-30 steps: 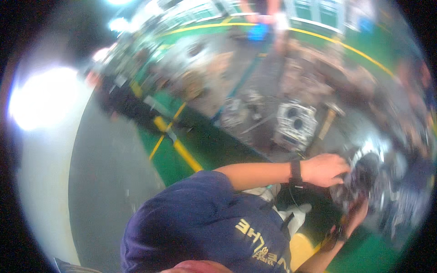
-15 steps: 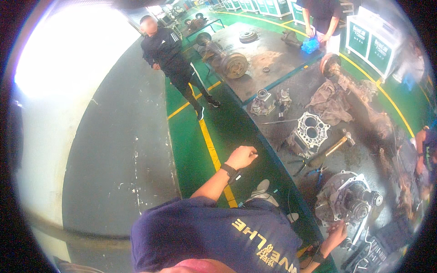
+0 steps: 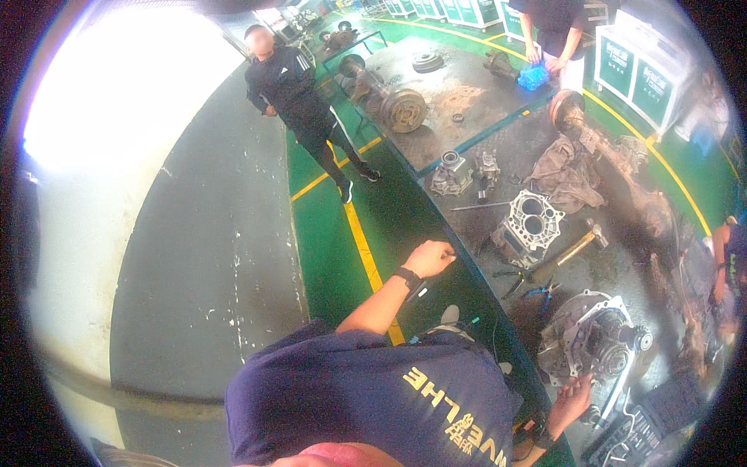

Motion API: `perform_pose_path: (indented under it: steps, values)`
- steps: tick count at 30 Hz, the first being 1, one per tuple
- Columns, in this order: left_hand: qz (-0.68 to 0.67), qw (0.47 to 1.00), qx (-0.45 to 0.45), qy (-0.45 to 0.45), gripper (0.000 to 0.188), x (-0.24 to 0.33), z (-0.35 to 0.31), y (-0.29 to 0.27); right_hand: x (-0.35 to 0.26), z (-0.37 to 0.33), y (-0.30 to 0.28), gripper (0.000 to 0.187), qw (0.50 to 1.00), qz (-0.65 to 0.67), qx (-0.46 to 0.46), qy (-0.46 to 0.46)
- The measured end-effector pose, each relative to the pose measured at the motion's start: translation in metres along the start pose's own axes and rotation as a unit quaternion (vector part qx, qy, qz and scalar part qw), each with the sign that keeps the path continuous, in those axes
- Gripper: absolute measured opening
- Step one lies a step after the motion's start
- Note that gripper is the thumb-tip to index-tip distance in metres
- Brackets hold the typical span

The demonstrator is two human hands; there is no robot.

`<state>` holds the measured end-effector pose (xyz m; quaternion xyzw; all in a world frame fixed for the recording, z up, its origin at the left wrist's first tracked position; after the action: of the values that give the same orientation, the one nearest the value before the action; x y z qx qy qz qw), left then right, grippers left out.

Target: The person handles a metal transmission casing by hand, aligning internal gears and a shaft. They then use a hammer to strike the shaft while holding the casing on a workbench.

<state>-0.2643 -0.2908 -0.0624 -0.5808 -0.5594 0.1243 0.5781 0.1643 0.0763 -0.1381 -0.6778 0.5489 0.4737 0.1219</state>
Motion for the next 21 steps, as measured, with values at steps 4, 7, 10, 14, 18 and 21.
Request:
perform_pose_path:
  steps: [4,7,10,14,18,21]
  values:
    - [0.032,0.999,-0.022,-0.035,0.028,-0.024,0.003,0.002,0.000,-0.001,0.005,0.045,1.000,0.025,-0.005,-0.014]
    - [0.025,0.999,-0.033,-0.033,0.029,-0.030,0.017,0.001,0.011,0.014,-0.013,0.047,1.000,0.008,0.007,-0.027]
    - [0.014,0.999,-0.027,-0.028,0.030,-0.042,0.029,-0.002,0.010,0.016,-0.008,0.045,0.999,0.001,-0.013,-0.040]
    - [-0.019,0.999,-0.028,-0.020,0.030,-0.056,0.034,-0.002,0.011,0.016,-0.015,0.044,0.998,0.018,0.007,-0.054]
    - [-0.020,0.997,-0.049,-0.062,0.028,-0.099,0.031,0.015,0.021,0.022,-0.026,0.048,0.995,-0.003,0.030,-0.090]
    - [-0.042,0.993,-0.043,-0.102,0.026,-0.156,0.024,0.038,0.022,0.028,-0.029,0.051,0.993,0.016,-0.015,-0.119]
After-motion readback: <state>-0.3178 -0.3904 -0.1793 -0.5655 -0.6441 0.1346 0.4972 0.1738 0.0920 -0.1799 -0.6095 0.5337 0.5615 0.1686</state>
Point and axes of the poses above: each hand's wrist, its own z-axis towards the middle knuckle, its own y-axis out of the palm, x = y × z, the point moved 8 cm from there along z, towards the middle knuckle, and after that the axes turned 10 degrees about -x, right-handed, at the moved point
